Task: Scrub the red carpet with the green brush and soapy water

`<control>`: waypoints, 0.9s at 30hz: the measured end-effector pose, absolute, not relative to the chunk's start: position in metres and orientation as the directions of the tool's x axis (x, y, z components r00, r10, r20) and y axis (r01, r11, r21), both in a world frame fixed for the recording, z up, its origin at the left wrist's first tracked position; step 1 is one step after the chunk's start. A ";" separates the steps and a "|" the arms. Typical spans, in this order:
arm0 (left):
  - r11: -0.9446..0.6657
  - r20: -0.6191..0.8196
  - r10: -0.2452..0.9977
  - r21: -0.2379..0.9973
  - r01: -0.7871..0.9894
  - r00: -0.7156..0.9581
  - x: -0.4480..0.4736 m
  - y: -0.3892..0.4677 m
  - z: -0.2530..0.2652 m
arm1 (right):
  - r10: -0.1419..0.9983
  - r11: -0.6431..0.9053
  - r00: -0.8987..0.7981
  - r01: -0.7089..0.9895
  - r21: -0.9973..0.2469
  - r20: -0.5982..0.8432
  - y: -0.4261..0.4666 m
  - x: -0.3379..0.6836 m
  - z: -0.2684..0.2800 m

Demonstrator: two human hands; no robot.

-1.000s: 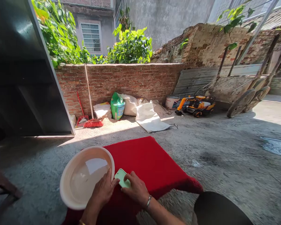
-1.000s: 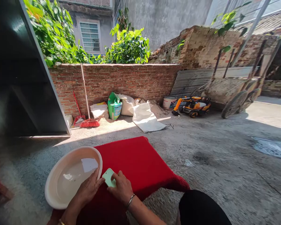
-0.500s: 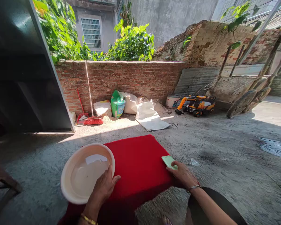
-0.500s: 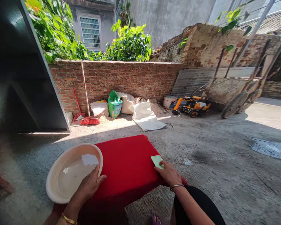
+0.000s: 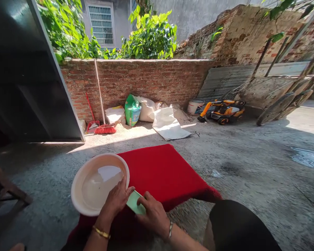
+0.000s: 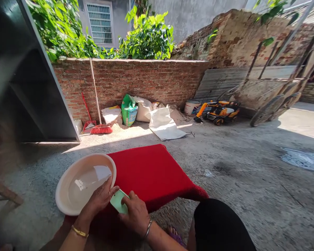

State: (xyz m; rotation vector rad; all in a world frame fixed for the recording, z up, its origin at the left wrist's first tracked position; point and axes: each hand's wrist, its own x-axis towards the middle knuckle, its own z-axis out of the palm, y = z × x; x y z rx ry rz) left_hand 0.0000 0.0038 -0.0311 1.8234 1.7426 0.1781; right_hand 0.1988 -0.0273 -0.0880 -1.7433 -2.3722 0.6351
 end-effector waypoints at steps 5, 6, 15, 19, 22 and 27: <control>0.045 -0.293 0.948 0.504 0.863 0.122 -0.003 0.002 -0.034 | 0.936 0.220 -0.306 0.896 -0.385 -0.177 -0.026 0.199 -0.096; 0.053 -0.300 0.947 0.506 0.861 0.118 -0.004 0.003 -0.034 | 0.948 0.192 -0.274 0.901 -0.389 -0.165 -0.023 0.212 -0.096; 0.063 -0.320 0.940 0.496 0.866 0.115 -0.006 0.007 -0.039 | 0.960 -0.259 0.280 0.874 -0.411 -0.009 0.011 0.391 -0.078; 0.070 -0.321 0.940 0.505 0.860 0.112 -0.007 0.007 -0.036 | 0.897 -0.407 0.441 0.811 -0.420 -0.018 0.016 0.435 -0.073; 0.067 -0.308 0.945 0.511 0.857 0.111 -0.006 0.005 -0.030 | 0.850 -0.474 0.526 0.766 -0.434 0.000 0.012 0.441 -0.076; 0.070 -0.319 0.942 0.494 0.867 0.105 -0.005 0.002 -0.022 | 0.785 -0.475 0.617 0.661 -0.581 0.060 0.009 0.435 -0.085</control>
